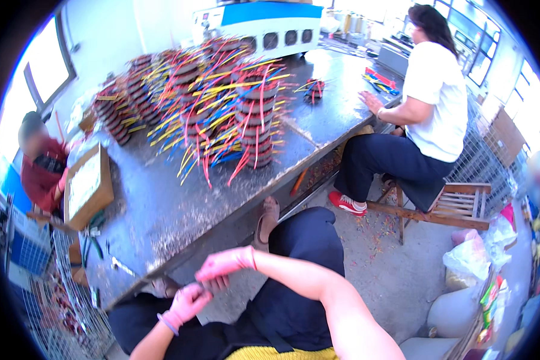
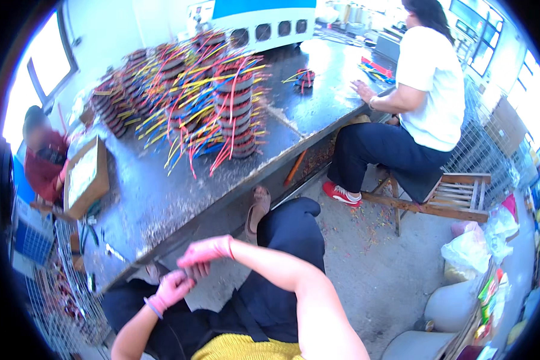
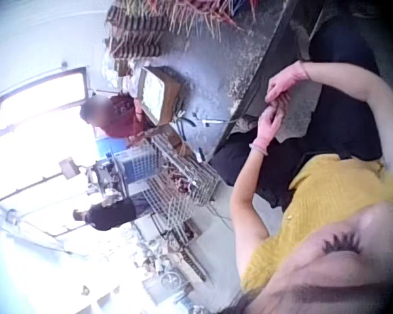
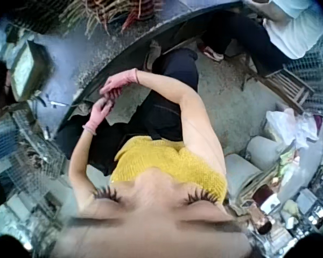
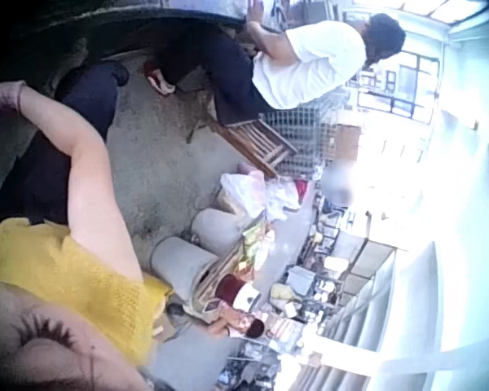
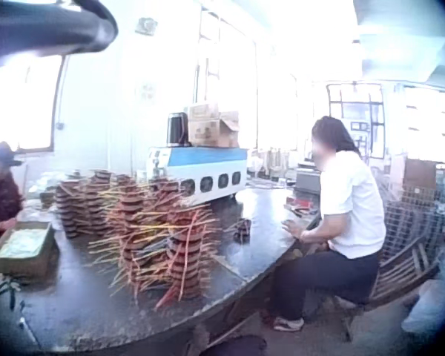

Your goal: The person uses a handheld lighter to burn the insulation off the wire ends of a motor stator after organizing the components on a work table.

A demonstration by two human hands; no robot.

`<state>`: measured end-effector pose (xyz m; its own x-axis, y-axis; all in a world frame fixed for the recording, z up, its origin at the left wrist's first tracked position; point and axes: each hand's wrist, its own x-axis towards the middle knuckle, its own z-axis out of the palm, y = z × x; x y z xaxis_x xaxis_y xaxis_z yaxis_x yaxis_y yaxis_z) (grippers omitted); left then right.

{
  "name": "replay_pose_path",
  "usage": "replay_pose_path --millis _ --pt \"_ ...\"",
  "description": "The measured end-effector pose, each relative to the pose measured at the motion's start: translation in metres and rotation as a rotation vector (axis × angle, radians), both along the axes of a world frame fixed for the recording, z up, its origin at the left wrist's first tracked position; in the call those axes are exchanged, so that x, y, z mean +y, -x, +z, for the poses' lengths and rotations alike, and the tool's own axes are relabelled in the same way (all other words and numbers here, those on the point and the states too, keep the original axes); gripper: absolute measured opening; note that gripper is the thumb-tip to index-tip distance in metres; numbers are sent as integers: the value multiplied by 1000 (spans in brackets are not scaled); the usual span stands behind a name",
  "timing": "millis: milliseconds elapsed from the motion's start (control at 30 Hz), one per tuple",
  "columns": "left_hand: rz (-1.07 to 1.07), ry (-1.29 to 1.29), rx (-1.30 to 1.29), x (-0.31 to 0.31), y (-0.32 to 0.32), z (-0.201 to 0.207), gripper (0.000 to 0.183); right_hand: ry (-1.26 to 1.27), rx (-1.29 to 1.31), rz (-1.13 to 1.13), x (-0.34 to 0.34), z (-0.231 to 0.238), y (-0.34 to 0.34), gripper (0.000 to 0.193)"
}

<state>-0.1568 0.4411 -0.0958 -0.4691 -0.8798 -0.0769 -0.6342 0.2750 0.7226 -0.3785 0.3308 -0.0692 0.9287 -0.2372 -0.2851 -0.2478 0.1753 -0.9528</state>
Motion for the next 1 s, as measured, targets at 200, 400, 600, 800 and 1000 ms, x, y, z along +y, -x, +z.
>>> replay_pose_path --millis 200,400,600,800,1000 --pt "193 124 67 22 8 -51 24 -106 -70 -262 46 -33 8 48" --pt "690 -389 751 97 71 -53 20 -105 -483 -874 153 -85 -15 43" --pt "752 -421 952 119 88 -44 36 -384 -556 -1068 201 -64 7 39" --pt "769 -540 1273 124 88 -51 40 -449 -708 -941 216 -52 9 37" --pt "592 -230 1015 100 56 -26 31 -177 -480 -864 189 -14 -1 37"
